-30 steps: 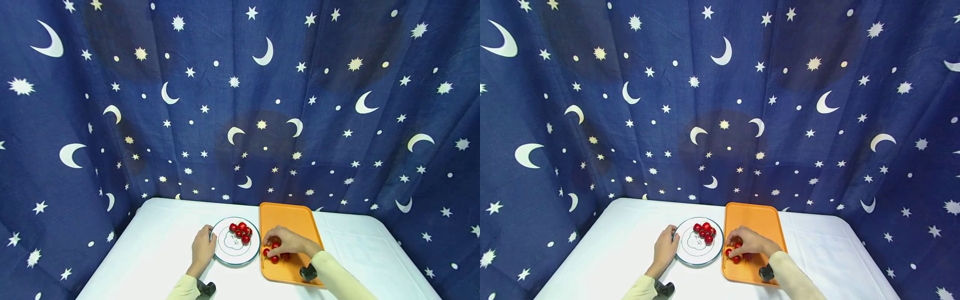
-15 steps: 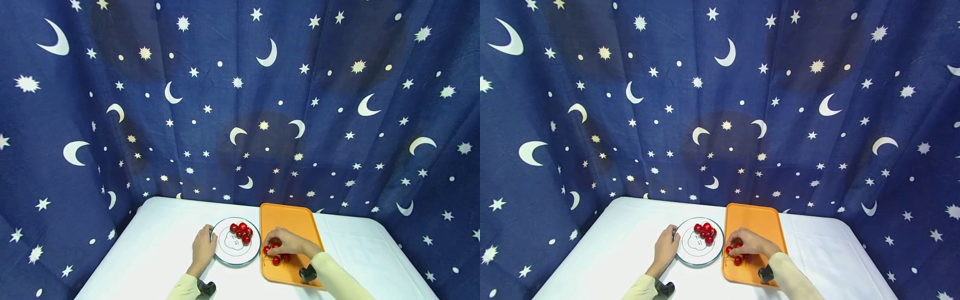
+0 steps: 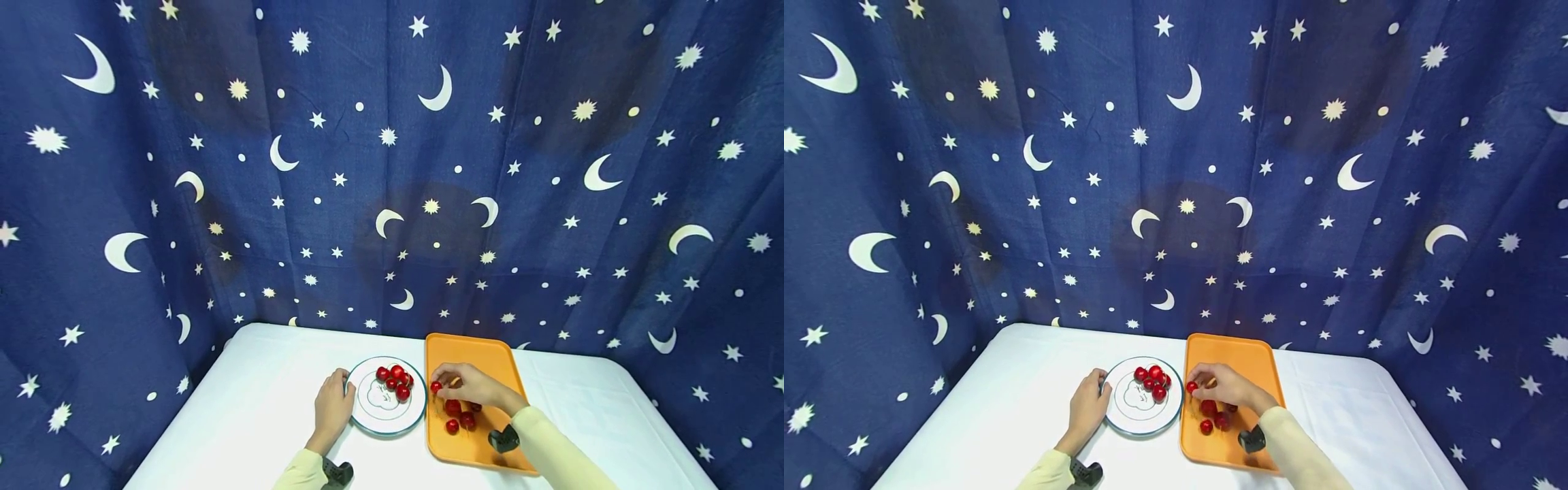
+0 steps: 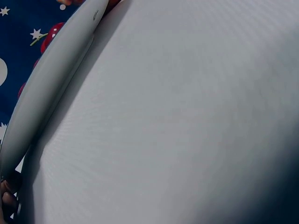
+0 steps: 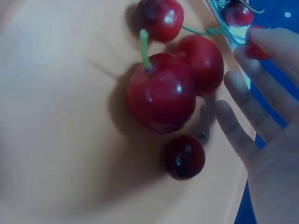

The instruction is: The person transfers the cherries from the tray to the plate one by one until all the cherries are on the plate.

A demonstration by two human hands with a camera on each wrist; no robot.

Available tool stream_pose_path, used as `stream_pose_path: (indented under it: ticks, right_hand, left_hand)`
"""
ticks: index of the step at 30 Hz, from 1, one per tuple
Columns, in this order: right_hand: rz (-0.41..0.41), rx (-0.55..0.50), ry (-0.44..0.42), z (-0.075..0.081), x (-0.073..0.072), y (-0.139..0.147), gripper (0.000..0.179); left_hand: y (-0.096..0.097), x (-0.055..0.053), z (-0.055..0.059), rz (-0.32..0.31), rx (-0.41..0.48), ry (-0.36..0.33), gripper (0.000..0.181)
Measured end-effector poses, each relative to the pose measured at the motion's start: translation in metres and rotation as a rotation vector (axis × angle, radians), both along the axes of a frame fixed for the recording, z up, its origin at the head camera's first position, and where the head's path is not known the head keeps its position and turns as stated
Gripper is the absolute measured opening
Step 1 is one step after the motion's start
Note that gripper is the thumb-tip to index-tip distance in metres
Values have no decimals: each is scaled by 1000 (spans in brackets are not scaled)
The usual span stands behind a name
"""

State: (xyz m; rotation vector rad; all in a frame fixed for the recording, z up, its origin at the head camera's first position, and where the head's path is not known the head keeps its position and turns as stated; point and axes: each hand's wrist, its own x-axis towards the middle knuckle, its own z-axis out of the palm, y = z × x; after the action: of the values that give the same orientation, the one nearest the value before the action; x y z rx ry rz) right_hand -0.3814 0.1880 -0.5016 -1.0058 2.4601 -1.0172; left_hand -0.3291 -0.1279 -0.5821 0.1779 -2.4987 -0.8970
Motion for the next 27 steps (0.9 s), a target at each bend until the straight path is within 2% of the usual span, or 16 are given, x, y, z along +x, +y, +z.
stream_pose_path:
  ticks: [5,14,27]
  right_hand:
    - [-11,24,83,-3,-2,-1,27]
    - [-18,18,356,-7,-5,-13,26]
    - [-39,173,370,-7,-1,-35,26]
  left_hand:
    - [0,-1,-3,3,-5,-2,17]
    - [-1,-2,-4,8,-1,5,17]
    - [-2,-1,-3,-1,-28,5,16]
